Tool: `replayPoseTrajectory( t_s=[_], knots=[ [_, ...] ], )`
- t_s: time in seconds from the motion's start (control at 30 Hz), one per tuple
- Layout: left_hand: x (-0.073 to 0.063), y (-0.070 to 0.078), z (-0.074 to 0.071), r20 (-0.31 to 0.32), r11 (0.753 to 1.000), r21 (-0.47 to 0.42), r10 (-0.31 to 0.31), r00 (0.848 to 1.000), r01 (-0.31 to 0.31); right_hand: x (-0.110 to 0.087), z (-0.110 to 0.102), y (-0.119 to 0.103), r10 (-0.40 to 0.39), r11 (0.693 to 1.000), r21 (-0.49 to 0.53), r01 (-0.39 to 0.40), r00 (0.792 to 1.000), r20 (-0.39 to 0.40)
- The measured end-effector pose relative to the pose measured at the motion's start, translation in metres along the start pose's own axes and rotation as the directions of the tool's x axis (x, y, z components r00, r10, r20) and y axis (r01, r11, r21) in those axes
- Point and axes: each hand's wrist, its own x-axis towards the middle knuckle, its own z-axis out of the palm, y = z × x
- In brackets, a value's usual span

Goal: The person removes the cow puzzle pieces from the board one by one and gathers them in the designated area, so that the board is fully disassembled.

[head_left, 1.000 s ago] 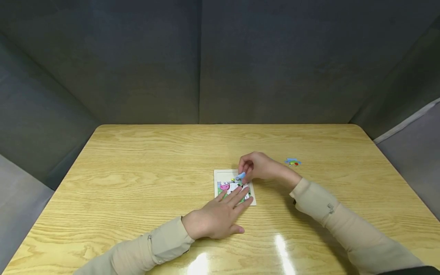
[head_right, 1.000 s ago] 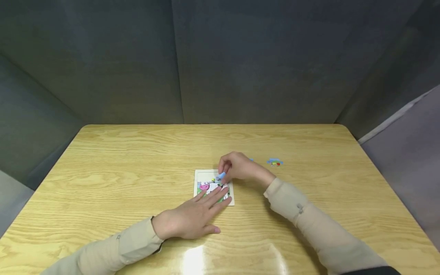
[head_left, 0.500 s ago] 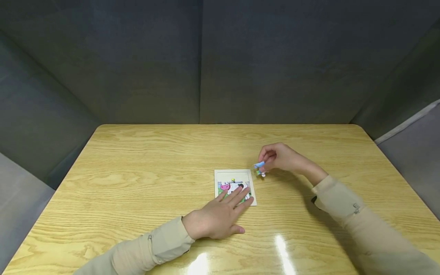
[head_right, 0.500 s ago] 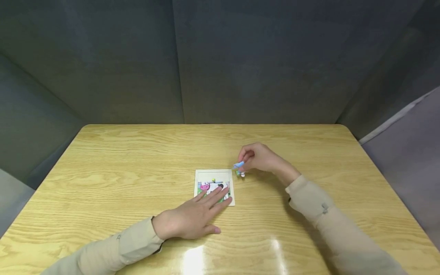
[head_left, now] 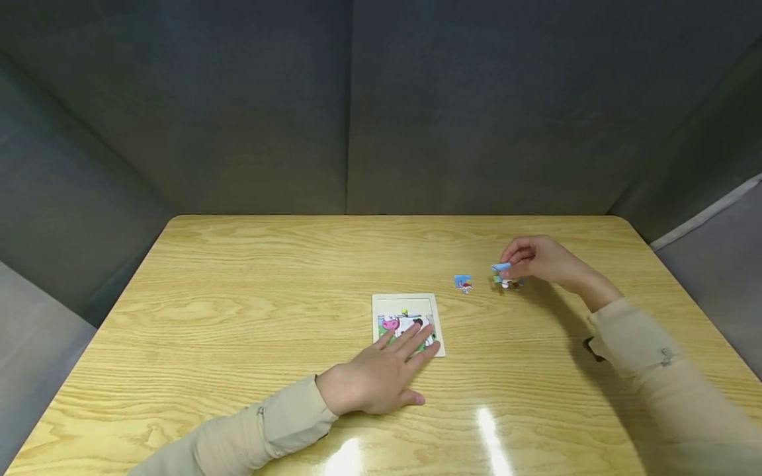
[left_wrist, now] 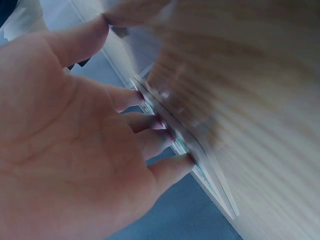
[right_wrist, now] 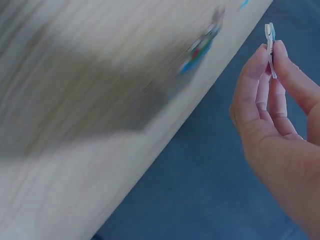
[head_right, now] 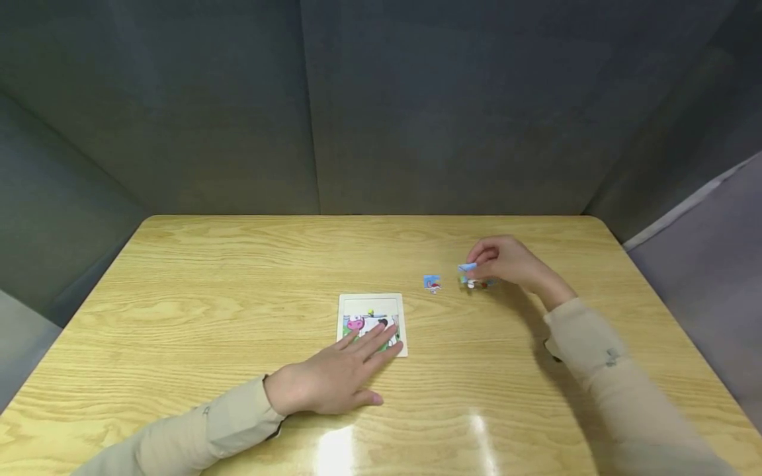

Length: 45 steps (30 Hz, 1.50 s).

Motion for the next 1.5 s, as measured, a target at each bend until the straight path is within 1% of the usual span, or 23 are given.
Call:
replayPoseTrajectory(
  t_s=[0.07, 0.17, 0.37, 0.53, 0.67, 0.8, 0.9, 1.03, 1.17, 1.33, 1.4, 1.5],
  knots=[
    [0.000, 0.000, 0.000, 0.000, 1.000, 0.000, -0.001, 1.000, 0.001, -0.002, -0.009, 0.009, 0.022, 1.000, 0.016, -0.022, 1.000, -0.020],
    [0.000, 0.000, 0.001, -0.001, 1.000, 0.002, -0.002, 1.000, 0.002, -0.005, -0.021, 0.023, 0.046, 0.999, 0.015, -0.045, 0.998, -0.044],
    [0.001, 0.000, 0.001, 0.000, 1.000, -0.012, -0.009, 1.000, 0.009, -0.012, -0.041, 0.048, 0.104, 0.995, 0.003, -0.104, 0.993, -0.057],
    [0.002, 0.000, 0.001, -0.003, 1.000, -0.014, -0.008, 1.000, 0.008, -0.020, -0.053, 0.067, 0.152, 0.988, -0.027, -0.154, 0.986, -0.068],
    [0.002, 0.000, 0.000, -0.003, 1.000, -0.013, -0.006, 1.000, 0.006, -0.025, -0.058, 0.077, 0.179, 0.982, -0.049, -0.183, 0.981, -0.076],
    [0.002, 0.001, 0.000, 0.000, 1.000, -0.014, -0.004, 1.000, 0.004, -0.027, -0.061, 0.080, 0.169, 0.976, -0.121, -0.179, 0.982, -0.086],
    [0.003, 0.001, 0.000, 0.000, 1.000, -0.013, -0.002, 1.000, 0.002, -0.027, -0.062, 0.079, 0.158, 0.963, -0.204, -0.174, 0.983, -0.092],
    [0.004, 0.001, 0.000, 0.000, 1.000, -0.018, -0.002, 1.000, 0.002, -0.027, -0.061, 0.077, 0.157, 0.948, -0.263, -0.177, 0.983, -0.096],
    [0.004, 0.000, 0.001, -0.002, 1.000, -0.014, 0.003, 1.000, -0.003, -0.028, -0.060, 0.077, 0.153, 0.947, -0.269, -0.174, 0.983, -0.097],
    [0.003, -0.001, 0.001, -0.001, 1.000, -0.012, 0.006, 1.000, -0.006, -0.029, -0.061, 0.078, 0.160, 0.957, -0.230, -0.175, 0.984, -0.081],
    [0.003, -0.001, 0.001, -0.002, 1.000, -0.013, 0.007, 1.000, -0.007, -0.030, -0.060, 0.077, 0.161, 0.959, -0.222, -0.177, 0.983, -0.091],
    [0.003, -0.002, 0.001, -0.003, 1.000, -0.016, 0.010, 1.000, -0.010, -0.031, -0.060, 0.075, 0.140, 0.958, -0.233, -0.166, 0.982, -0.124]
  ],
)
